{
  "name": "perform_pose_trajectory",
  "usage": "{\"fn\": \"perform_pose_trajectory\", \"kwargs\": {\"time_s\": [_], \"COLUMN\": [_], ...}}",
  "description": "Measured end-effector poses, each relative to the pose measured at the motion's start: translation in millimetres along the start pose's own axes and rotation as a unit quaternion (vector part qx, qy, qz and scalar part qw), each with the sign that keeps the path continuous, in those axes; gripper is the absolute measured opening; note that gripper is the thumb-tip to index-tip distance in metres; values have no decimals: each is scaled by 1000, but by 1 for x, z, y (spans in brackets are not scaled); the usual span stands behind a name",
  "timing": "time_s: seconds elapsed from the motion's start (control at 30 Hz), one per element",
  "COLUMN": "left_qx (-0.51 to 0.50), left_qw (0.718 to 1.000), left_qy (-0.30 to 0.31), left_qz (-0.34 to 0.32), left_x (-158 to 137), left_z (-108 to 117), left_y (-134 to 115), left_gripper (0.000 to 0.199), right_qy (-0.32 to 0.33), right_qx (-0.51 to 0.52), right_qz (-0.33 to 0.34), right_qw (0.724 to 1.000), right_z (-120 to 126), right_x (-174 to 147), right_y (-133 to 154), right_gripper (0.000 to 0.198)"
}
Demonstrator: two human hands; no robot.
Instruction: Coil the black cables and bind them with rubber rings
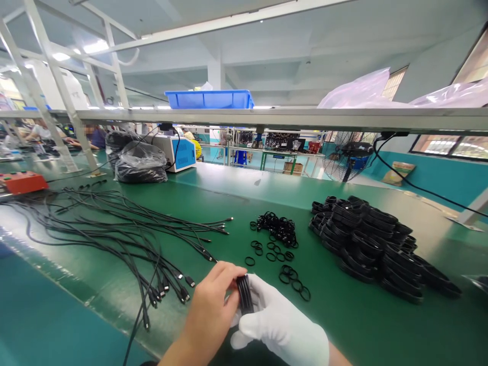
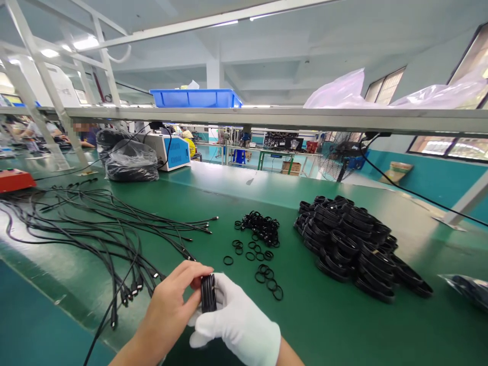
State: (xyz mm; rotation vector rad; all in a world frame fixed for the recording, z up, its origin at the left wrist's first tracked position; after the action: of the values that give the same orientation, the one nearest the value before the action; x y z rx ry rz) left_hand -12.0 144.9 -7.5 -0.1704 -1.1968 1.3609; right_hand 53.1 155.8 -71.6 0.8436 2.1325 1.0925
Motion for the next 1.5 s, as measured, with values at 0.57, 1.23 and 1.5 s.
{"fn": "perform_pose_trajectory", "kwargs": {"time_s": [0.57, 1.23, 1.5], "left_qx": [-9, -49, -107], "left_qw": [996, 986, 976], "left_qy": [-82, 57, 73], "left_qz": [-17, 149, 173], "left_x": [12, 3, 9], "left_z": [1, 0, -2], "left_y": [12, 13, 23], "left_gripper": [31, 12, 19], "right_qy": [42, 75, 116], "right_qx": [57, 126, 160], "right_qz": [-19, -28, -69], "right_qw": [997, 989, 978], "right_z": [-5, 1, -4], "right_x": [-1, -4, -9], "right_y": [-2, 3, 0], "right_gripper": [57, 43, 46]}}
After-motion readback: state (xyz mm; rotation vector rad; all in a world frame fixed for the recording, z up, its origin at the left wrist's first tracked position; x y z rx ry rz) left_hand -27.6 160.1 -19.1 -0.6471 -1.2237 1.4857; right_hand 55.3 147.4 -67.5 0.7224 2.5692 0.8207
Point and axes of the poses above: each hand's wrist, its own x-axis towards the middle knuckle, its own z-axis out of the back of the hand, y = z × x, the point moved 10 cm from there along x, towards the middle knuckle, and after that the axes turned 14 degrees about -y, right-handed, at the moved point
